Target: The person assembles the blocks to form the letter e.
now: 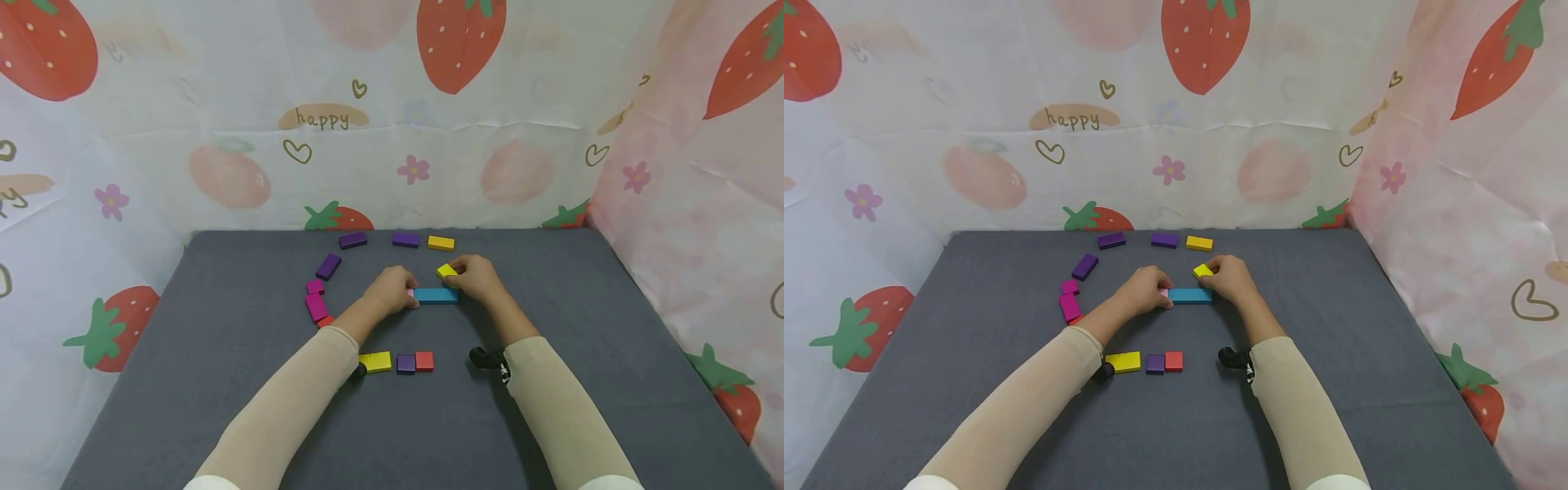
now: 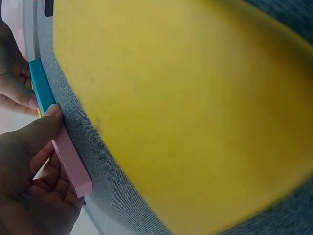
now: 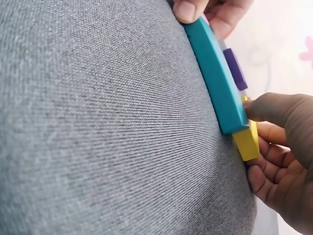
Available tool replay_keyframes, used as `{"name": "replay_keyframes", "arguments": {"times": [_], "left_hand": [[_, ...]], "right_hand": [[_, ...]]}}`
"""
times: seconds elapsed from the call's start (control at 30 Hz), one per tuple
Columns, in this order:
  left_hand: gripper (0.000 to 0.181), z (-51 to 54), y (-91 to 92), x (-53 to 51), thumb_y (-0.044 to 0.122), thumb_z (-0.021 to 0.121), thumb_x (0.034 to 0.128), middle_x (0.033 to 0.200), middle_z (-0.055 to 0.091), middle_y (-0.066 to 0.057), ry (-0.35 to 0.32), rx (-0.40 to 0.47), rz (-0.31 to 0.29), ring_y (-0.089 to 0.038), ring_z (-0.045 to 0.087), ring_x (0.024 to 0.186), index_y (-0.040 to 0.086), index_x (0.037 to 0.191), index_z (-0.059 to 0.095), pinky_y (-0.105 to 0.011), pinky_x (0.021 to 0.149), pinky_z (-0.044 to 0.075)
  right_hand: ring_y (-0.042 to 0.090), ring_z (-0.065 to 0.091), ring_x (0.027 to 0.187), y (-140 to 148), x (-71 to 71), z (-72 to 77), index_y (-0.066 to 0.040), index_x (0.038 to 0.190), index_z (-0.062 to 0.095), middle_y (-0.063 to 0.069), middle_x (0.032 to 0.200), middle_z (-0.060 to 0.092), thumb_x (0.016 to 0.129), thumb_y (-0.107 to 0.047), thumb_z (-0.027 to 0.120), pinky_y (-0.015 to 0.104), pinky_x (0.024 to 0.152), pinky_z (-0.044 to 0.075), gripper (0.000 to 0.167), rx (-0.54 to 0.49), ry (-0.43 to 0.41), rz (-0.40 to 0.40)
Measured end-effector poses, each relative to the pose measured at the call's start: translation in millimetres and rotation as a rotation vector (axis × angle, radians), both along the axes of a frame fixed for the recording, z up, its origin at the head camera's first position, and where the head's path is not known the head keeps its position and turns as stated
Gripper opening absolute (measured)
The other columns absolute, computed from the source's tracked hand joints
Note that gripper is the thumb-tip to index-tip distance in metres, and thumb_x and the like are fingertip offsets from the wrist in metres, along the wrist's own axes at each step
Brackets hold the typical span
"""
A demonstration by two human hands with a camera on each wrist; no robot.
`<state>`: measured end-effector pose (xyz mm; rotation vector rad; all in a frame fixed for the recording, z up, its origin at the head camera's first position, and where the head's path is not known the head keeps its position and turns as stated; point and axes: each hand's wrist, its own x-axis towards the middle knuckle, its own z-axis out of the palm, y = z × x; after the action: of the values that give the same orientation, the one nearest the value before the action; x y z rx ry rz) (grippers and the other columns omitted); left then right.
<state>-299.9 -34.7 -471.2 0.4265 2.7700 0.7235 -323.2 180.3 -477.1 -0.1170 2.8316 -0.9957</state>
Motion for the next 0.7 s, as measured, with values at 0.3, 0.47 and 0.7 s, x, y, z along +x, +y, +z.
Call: {"name": "replay_keyframes", "arguments": {"times": [0.3, 0.47, 0.7], "left_hand": [[0.037, -1.6, 0.0, -0.7, 0.023, 0.084, 0.0878, 0.122, 0.07, -0.007, 0.012, 0.0, -0.004, -0.02, 0.061, 0.105, 0.009, 0.121, 0.075, -0.038, 0.099, 0.051], [0.036, -1.6, 0.1, -0.1, 0.023, 0.083, 0.0881, 0.12, 0.07, -0.006, -0.005, -0.001, 0.003, -0.019, 0.06, 0.102, 0.01, 0.12, 0.075, -0.038, 0.098, 0.052], [0.036, -0.3, 0.2, 0.3, 0.023, 0.083, 0.0881, 0.121, 0.07, -0.006, 0.0, -0.003, -0.001, -0.019, 0.06, 0.104, 0.009, 0.121, 0.075, -0.037, 0.099, 0.051]], "right_hand": [[0.03, 0.062, 0.107, 0.3, -0.2, 0.0, 0.001, 0.13, 0.067, 0.018, 0.121, 0.069, 0.094, -0.026, 0.074, 0.045, 0.096, 0.052, 0.045, -0.004, 0.0, -0.008], [0.03, 0.062, 0.107, 0.2, -1.2, -2.4, 0.0, 0.13, 0.067, 0.017, 0.122, 0.069, 0.094, -0.026, 0.074, 0.045, 0.097, 0.052, 0.045, 0.0, -0.007, -0.013], [0.03, 0.062, 0.107, 1.3, 0.2, -1.5, 0.001, 0.131, 0.067, 0.018, 0.122, 0.069, 0.095, -0.027, 0.073, 0.045, 0.096, 0.052, 0.045, 0.002, 0.0, 0.005]]}}
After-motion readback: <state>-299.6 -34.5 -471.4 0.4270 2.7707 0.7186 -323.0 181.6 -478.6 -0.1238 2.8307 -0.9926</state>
